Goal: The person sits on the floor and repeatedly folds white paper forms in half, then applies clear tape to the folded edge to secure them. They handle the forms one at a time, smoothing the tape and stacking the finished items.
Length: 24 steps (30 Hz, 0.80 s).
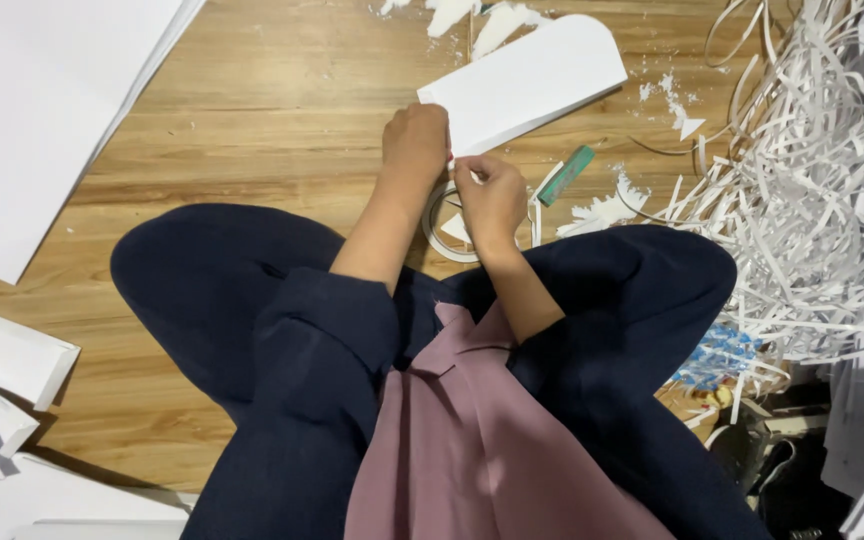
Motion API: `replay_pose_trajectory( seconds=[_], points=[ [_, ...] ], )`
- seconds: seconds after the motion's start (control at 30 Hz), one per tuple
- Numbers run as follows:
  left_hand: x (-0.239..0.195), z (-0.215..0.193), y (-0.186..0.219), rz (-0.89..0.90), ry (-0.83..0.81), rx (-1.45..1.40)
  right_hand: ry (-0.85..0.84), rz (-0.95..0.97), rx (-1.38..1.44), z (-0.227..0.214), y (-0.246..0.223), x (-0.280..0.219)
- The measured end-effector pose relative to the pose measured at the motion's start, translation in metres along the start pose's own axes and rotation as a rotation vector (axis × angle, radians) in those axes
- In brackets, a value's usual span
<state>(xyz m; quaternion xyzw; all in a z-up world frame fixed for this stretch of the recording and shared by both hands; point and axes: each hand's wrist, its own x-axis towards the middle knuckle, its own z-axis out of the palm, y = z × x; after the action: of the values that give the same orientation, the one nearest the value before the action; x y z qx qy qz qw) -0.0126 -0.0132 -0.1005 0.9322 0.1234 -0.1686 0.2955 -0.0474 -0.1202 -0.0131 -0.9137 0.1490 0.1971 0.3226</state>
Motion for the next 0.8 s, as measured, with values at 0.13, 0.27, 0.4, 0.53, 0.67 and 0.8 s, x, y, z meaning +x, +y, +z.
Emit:
replay_pose_trajectory(
  seconds=[0.13,0.27,0.4,0.53,0.67,0.8],
  points=[
    [0.011,0.003,0.007,-0.059,0.001,0.103,0.087,-0.272,-0.131,-0.006,0.0,-0.01],
    [0.011,0.01,0.007,-0.075,0.002,0.128,0.063,-0.457,-0.249,-0.021,0.0,0.001],
    [0.005,0.002,0.012,-0.092,-0.033,0.127,0.005,-0.343,-0.263,-0.041,0.008,0.028],
    [0.001,-0.003,0.016,-0.129,-0.157,0.249,-0.224,-0.082,-0.275,-0.056,-0.01,0.04],
    [0.001,-0.008,0.019,-0.159,-0.211,0.236,-0.21,-0.194,-0.377,-0.044,0.016,0.057],
    [0.0,-0.019,0.025,-0.171,-0.248,0.254,-0.047,-0.338,-0.349,-0.04,0.017,0.043]
  ],
)
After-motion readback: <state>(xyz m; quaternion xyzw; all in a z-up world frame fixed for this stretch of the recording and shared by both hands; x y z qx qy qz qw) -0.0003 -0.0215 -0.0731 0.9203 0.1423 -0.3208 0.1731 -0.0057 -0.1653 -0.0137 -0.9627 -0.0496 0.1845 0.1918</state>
